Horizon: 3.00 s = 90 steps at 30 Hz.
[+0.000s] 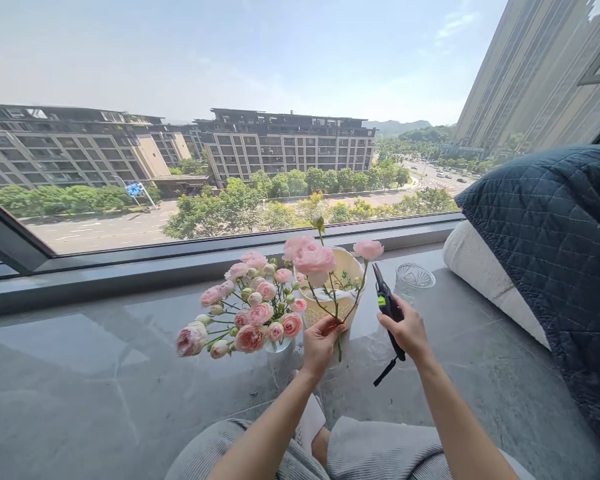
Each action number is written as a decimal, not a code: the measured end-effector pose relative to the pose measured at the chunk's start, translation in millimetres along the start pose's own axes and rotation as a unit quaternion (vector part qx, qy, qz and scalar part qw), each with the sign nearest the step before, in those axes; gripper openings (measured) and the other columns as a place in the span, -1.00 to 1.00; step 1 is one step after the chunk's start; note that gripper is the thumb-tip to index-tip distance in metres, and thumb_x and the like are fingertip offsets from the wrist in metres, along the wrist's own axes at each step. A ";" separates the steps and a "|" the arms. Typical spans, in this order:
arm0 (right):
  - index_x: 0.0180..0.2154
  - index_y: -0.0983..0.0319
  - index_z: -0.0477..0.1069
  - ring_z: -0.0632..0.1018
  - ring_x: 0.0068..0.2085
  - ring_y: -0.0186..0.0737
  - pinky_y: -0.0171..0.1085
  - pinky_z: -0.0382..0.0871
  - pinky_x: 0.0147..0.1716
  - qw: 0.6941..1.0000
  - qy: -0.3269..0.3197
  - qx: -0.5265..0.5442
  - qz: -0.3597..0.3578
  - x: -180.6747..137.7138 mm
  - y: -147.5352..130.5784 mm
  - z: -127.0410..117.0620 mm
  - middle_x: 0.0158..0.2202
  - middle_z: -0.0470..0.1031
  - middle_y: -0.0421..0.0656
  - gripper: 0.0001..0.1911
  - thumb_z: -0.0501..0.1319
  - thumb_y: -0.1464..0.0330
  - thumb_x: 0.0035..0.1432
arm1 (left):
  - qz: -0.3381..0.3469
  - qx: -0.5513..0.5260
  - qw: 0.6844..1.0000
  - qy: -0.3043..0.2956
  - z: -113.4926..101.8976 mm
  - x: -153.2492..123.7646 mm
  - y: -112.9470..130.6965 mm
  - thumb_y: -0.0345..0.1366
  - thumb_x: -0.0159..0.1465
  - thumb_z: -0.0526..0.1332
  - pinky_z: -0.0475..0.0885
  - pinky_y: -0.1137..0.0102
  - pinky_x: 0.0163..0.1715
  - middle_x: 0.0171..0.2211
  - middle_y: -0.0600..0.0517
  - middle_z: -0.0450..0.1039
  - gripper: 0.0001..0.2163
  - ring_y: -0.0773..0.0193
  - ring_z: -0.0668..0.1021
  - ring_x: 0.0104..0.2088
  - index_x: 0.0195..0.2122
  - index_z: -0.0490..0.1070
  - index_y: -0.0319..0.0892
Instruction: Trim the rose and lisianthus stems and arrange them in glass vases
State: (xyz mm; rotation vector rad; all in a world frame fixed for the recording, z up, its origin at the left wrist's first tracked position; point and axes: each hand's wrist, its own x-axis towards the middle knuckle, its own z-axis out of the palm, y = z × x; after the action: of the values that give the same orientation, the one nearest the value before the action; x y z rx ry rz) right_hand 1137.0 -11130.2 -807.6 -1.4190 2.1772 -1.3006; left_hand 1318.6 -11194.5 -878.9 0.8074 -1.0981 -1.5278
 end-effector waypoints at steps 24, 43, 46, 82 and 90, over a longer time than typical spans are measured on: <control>-0.01 0.29 0.41 0.52 -0.27 -0.13 -0.21 0.39 -0.25 0.998 -0.002 0.052 0.019 3.8 -2.0 -14.3 -0.21 0.54 -0.06 -0.38 0.24 0.14 -0.13 | 0.078 -0.024 0.997 -0.011 25.9 19.9 73.5 -0.22 -0.07 0.46 0.53 0.30 -0.27 -0.43 0.03 0.57 -0.69 0.31 0.58 -0.44 -0.31 0.56 -0.21; 0.10 0.23 0.29 0.42 0.02 0.03 -0.04 0.28 0.02 0.978 -0.108 -0.014 -0.180 25.8 -36.5 -16.4 -0.02 0.41 0.00 -0.32 0.26 0.23 -0.13 | 0.011 0.071 0.996 0.045 60.3 107.5 170.6 -0.35 -0.25 0.52 0.30 0.30 -0.04 -0.42 0.06 0.51 -0.66 0.28 0.54 -0.23 -0.45 0.48 -0.22; 0.09 0.24 0.30 0.43 0.00 0.03 -0.06 0.28 0.01 0.978 -0.119 -0.017 -0.172 31.0 -46.2 -17.0 -0.01 0.41 0.00 -0.31 0.27 0.24 -0.15 | 0.012 0.076 0.996 0.039 58.7 107.5 168.5 -0.36 -0.25 0.52 0.32 0.33 -0.06 -0.42 0.05 0.52 -0.66 0.29 0.55 -0.25 -0.42 0.49 -0.22; -0.07 0.21 0.39 0.50 -0.14 -0.06 -0.19 0.33 -0.21 0.944 -0.163 -0.147 -0.247 114.3 -58.1 36.4 -0.10 0.48 -0.07 -0.47 0.29 0.16 -0.13 | -0.020 0.065 0.988 0.139 36.7 188.0 181.6 -0.51 -0.14 0.47 0.03 0.52 -0.62 -0.62 0.15 0.35 -0.80 0.56 0.18 -0.64 -0.54 0.46 -0.27; -0.23 0.23 0.45 0.53 -0.18 -0.08 -0.22 0.32 -0.22 0.911 -0.203 -0.261 -0.246 139.4 -53.5 48.6 -0.24 0.55 -0.06 -0.56 0.28 0.09 -0.12 | -0.046 0.107 0.976 0.186 28.4 224.2 143.8 -0.54 -0.11 0.45 0.16 0.53 -0.55 -0.61 0.11 0.37 -0.81 0.52 0.30 -0.58 -0.57 0.44 -0.29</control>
State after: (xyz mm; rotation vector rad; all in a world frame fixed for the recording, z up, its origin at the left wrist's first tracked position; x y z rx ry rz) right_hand 1129.5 -11279.2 -758.5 -2.3102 2.0172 -0.4381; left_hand 1291.9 -11411.3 -723.9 1.2532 -0.9632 -1.2762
